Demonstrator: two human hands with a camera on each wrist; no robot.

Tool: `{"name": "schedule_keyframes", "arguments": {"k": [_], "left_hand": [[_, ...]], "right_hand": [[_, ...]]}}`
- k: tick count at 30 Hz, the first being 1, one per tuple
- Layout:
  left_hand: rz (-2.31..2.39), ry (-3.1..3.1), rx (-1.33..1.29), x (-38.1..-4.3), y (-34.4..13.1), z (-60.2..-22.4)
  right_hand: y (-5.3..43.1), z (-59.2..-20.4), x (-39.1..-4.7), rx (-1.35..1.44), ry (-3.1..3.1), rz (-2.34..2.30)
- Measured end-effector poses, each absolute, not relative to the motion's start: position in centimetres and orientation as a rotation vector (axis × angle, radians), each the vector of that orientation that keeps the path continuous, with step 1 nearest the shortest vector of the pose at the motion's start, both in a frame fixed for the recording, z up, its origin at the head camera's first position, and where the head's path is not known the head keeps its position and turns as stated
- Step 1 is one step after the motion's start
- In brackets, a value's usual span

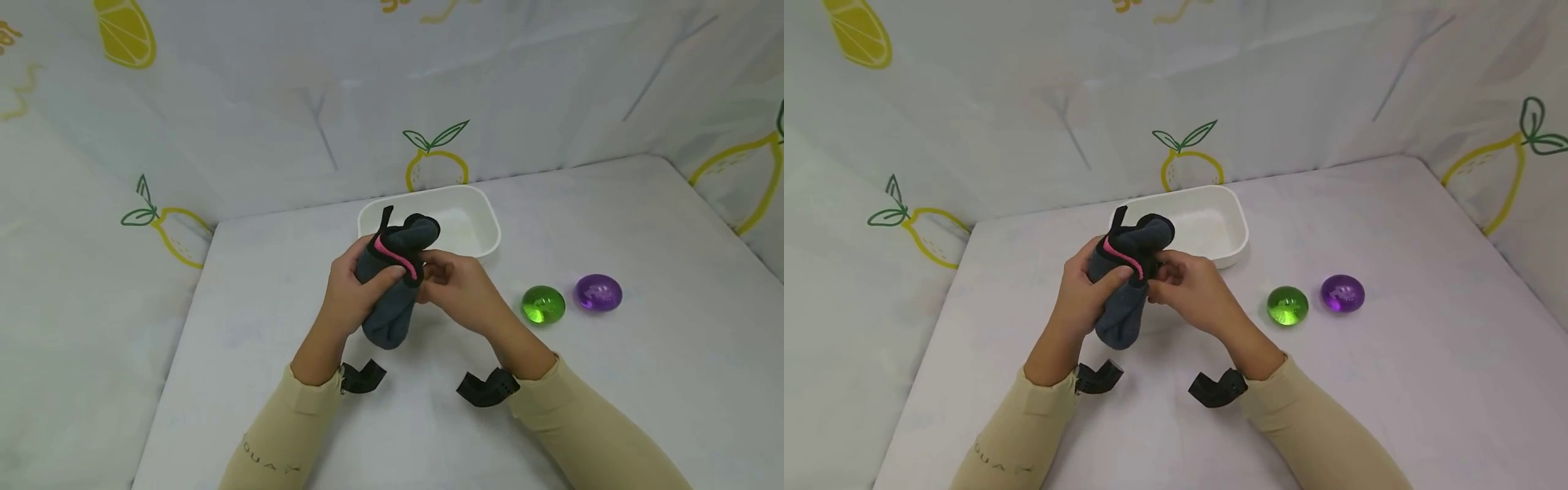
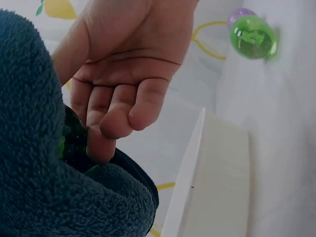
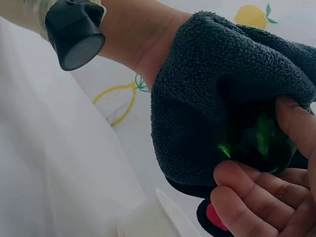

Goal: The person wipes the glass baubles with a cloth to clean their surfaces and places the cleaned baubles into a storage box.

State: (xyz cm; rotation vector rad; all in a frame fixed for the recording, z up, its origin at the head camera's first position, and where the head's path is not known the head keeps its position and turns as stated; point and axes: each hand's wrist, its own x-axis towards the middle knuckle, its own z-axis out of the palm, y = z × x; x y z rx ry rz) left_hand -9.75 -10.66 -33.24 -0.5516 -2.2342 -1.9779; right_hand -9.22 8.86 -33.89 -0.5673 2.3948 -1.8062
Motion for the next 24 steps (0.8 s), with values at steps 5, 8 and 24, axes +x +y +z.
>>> {"name": "schedule_keyframes", "arguments": {"k": [5, 8, 24], "left_hand": [[-2.056, -2.109, -0.467, -9.6, -10.4, -33.3], [-2.069, -2.060, -0.393, -9.5, -10.2, -33.1], [-2.071, -2.002, -0.289, -9.0, -10.1, -32.6]], "right_hand": [[8.5, -34.0, -8.9, -0.575, 2.276, -1.865], [8.2, -34.0, -8.6, -0.628, 2.296, -1.850], [8.1, -33.9, -8.4, -0.537, 2.263, -1.948]]}}
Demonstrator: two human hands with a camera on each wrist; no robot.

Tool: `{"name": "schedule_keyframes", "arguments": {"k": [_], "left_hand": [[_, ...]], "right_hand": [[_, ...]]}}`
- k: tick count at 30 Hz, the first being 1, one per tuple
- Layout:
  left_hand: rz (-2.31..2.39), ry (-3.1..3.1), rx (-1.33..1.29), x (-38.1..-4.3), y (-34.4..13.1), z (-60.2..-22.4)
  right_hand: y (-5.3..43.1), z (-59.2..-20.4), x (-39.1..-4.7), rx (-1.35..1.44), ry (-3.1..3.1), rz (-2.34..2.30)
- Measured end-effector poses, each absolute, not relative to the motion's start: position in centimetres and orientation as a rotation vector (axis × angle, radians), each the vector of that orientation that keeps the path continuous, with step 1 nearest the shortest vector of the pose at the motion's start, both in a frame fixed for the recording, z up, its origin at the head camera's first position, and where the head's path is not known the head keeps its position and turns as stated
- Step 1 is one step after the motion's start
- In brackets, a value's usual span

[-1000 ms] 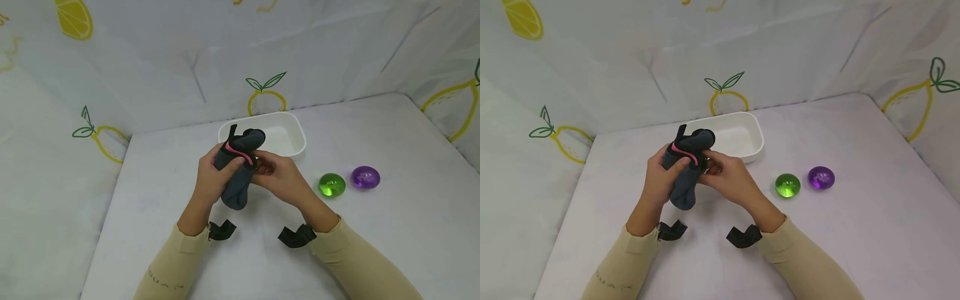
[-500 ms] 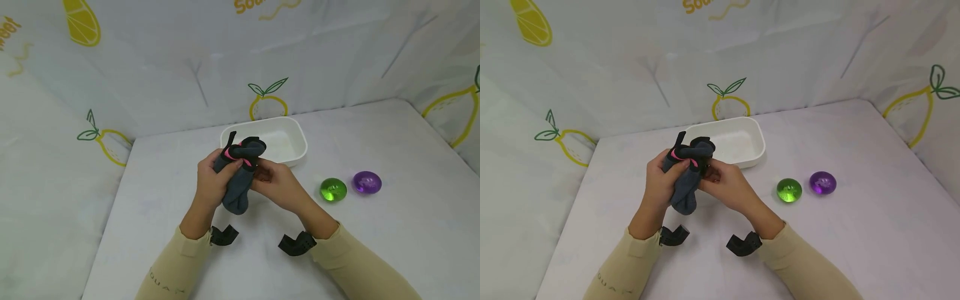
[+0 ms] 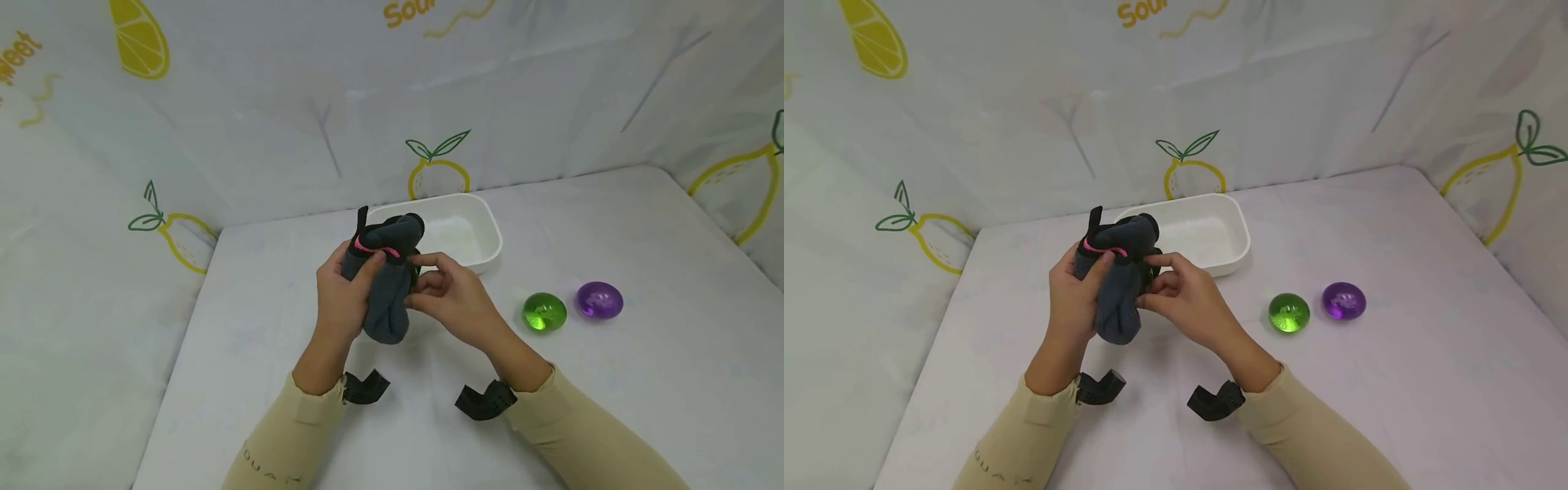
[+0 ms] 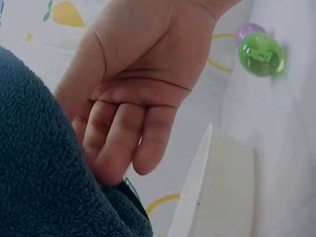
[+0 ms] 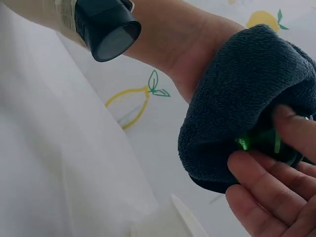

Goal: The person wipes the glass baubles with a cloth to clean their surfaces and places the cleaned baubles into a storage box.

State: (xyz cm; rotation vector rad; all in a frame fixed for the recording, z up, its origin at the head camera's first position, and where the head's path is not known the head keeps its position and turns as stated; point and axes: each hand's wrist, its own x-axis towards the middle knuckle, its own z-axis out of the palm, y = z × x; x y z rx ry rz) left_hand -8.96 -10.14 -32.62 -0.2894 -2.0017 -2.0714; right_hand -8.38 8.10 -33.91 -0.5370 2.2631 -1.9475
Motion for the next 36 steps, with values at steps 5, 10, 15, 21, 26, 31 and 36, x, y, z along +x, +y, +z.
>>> {"name": "schedule_keyframes", "arguments": {"k": [5, 10, 15, 21, 26, 31, 36], "left_hand": [[-1.958, -2.157, -0.444, -9.0, -10.0, -33.2], [-1.931, -2.238, -0.528, -8.9, -9.9, -33.5], [-2.000, -2.276, -0.503, -9.0, -9.8, -33.5], [-1.992, -2.372, -0.495, -9.0, -9.5, -33.2], [-1.934, -2.446, -0.483, -8.9, -9.5, -33.0], [-1.848, -2.466, -0.481, -8.8, -9.8, -32.7], [-1.801, -2.468, -0.517, -9.0, -10.2, -32.5]], "right_hand": [[8.4, -34.3, -8.9, -0.391, 2.249, -1.998], [8.3, -34.5, -8.9, -0.280, 2.192, -1.990], [8.6, -34.1, -8.9, -0.258, 2.219, -1.906], [9.1, -33.5, -9.2, -0.291, 2.327, -1.883], [9.3, -33.2, -9.2, -0.319, 2.391, -1.902], [9.3, -33.1, -9.0, -0.411, 2.396, -1.914], [9.3, -33.3, -8.9, -0.508, 2.403, -1.901]]}}
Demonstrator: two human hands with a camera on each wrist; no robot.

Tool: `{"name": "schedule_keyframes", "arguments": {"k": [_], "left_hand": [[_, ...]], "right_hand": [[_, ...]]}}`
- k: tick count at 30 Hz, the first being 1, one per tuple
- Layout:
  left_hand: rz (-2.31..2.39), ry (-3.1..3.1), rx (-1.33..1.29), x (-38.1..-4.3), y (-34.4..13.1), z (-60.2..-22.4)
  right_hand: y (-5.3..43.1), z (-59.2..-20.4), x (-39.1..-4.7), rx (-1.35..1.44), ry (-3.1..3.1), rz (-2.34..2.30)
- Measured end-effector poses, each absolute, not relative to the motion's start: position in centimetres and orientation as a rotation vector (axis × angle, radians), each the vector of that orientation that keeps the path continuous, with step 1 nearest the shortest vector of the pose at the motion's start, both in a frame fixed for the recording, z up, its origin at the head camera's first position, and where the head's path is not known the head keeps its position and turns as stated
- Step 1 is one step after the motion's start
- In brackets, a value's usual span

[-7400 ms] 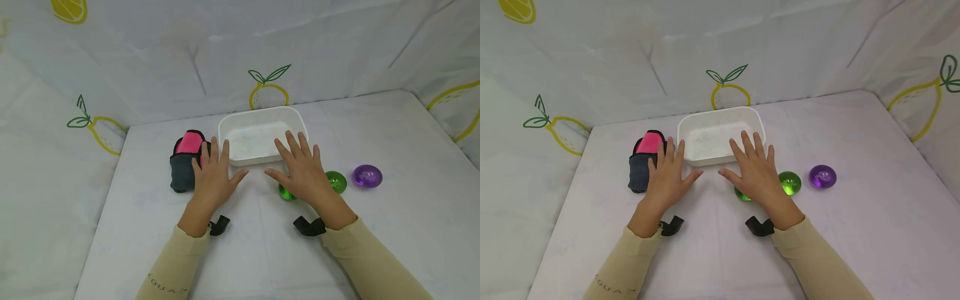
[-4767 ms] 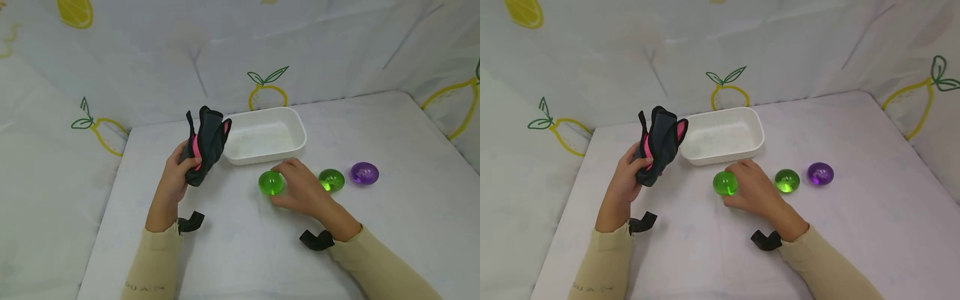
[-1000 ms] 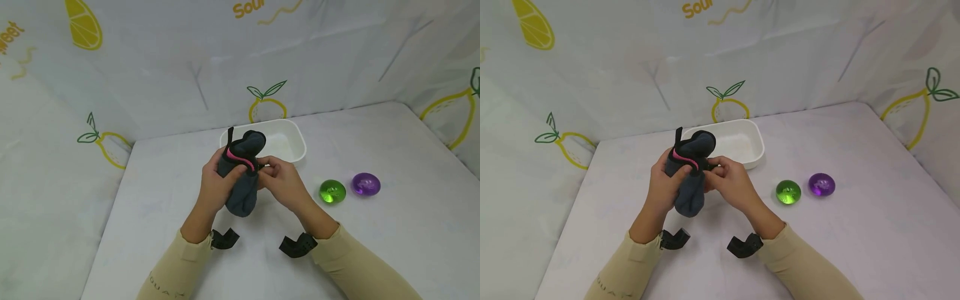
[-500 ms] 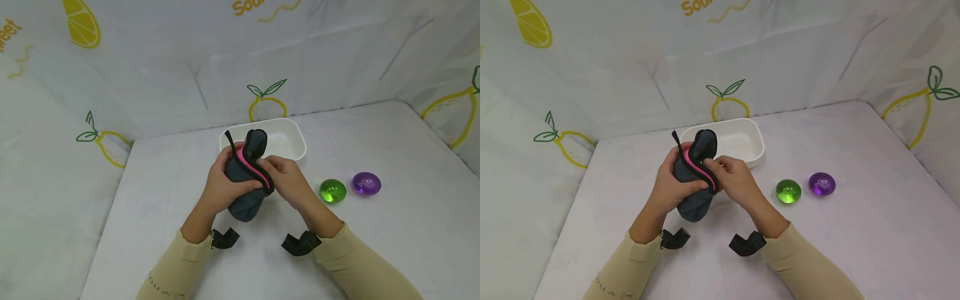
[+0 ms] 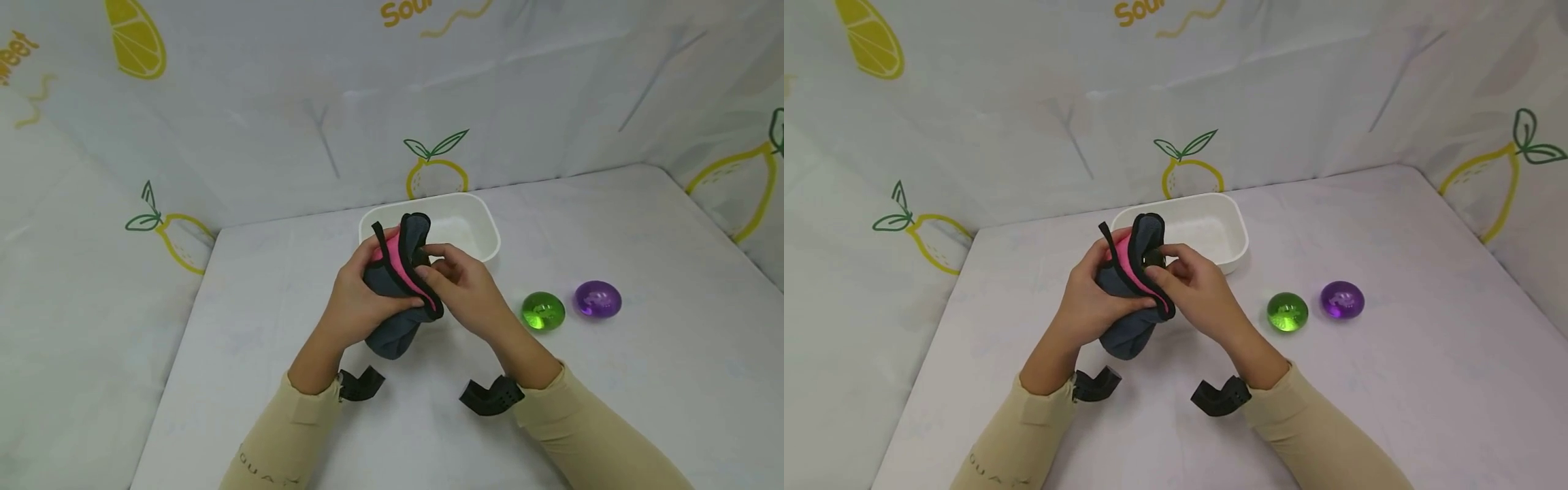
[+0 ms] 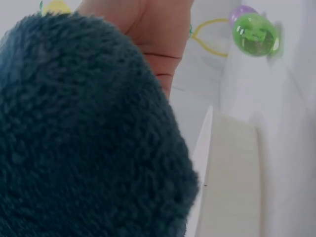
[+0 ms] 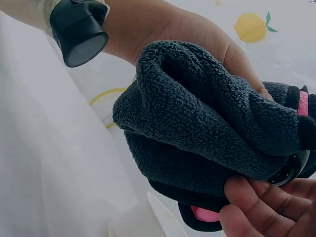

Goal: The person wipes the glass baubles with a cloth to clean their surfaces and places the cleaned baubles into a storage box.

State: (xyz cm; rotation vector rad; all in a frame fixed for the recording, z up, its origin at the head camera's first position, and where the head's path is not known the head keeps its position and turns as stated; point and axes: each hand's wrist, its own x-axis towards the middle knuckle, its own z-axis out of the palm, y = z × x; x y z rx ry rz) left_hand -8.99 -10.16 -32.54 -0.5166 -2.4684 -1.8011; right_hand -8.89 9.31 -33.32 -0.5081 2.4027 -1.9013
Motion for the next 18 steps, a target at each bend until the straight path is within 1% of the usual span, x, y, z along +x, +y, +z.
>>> {"name": "schedule_keyframes", "arguments": {"k": [4, 10, 18], "left_hand": [[-1.789, -2.495, -0.531, -8.97, -10.29, -32.35], [-1.797, -2.516, -0.563, -8.88, -10.43, -32.26], [-1.839, -2.333, -0.678, -8.94, -10.73, -32.63]], "right_hand": [[9.27, -33.35, -8.82, -0.532, 2.394, -1.887], [9.41, -33.15, -8.78, -0.481, 2.393, -1.888], [9.63, -33.28, -9.01, -0.412, 2.265, -1.979]]}}
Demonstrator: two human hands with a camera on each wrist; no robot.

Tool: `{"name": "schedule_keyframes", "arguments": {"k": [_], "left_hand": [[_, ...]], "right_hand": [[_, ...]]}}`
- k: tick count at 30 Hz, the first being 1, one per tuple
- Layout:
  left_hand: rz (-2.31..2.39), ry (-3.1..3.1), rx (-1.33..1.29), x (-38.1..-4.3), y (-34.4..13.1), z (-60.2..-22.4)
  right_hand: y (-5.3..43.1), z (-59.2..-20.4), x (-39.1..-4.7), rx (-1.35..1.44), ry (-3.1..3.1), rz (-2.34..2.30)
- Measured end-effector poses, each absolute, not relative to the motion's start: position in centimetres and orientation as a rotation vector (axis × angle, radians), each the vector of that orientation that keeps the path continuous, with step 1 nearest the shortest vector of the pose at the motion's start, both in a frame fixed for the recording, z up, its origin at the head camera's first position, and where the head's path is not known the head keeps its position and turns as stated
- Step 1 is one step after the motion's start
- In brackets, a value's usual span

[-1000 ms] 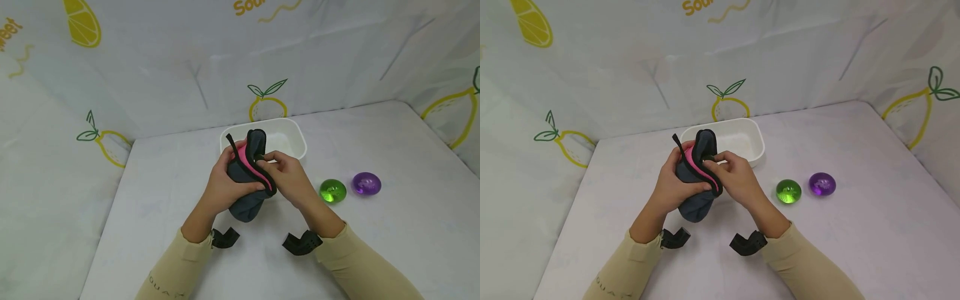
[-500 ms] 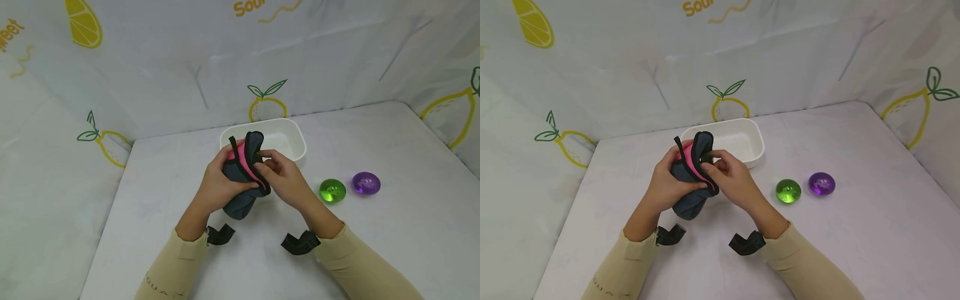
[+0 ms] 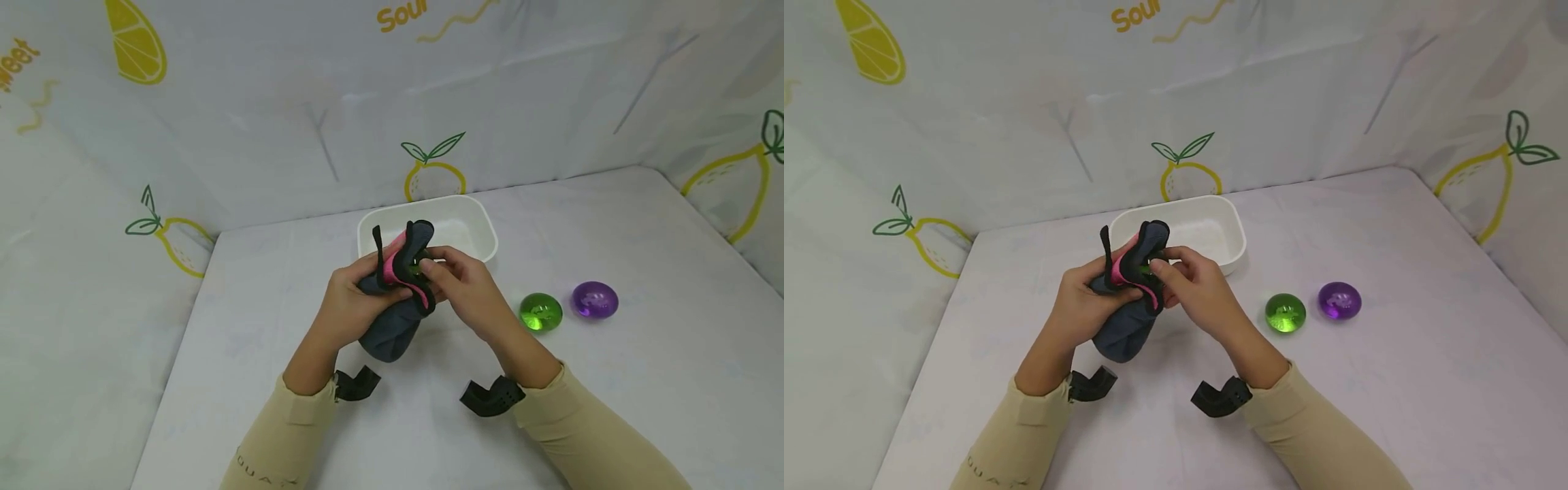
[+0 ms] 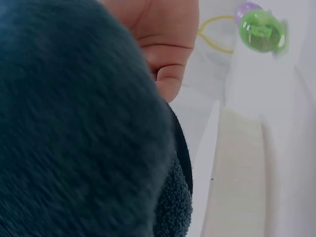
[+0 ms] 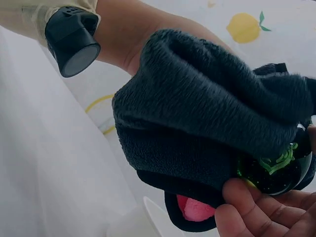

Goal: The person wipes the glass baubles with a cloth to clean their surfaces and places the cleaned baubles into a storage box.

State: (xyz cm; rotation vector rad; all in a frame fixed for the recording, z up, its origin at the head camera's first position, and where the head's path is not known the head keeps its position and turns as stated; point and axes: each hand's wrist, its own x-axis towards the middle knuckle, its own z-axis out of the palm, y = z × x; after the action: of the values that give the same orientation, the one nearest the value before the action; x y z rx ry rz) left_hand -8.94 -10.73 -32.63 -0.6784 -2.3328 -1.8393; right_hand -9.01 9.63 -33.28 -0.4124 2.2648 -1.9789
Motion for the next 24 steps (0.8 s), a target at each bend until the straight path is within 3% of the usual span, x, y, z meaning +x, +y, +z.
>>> {"name": "schedule_keyframes", "arguments": {"k": [13, 18, 24], "left_hand": [[-2.098, -2.094, -0.369, -8.91, -10.26, -32.51], [-2.287, -2.009, -0.401, -8.90, -10.27, -32.58], [-2.334, -2.035, -0.520, -8.93, -10.62, -32.78]], "right_hand": [[9.57, -33.37, -8.66, -0.776, 2.371, -1.943], [9.51, -33.24, -8.44, -0.875, 2.491, -1.938], [9.53, -33.27, -8.42, -0.762, 2.475, -2.009]]}}
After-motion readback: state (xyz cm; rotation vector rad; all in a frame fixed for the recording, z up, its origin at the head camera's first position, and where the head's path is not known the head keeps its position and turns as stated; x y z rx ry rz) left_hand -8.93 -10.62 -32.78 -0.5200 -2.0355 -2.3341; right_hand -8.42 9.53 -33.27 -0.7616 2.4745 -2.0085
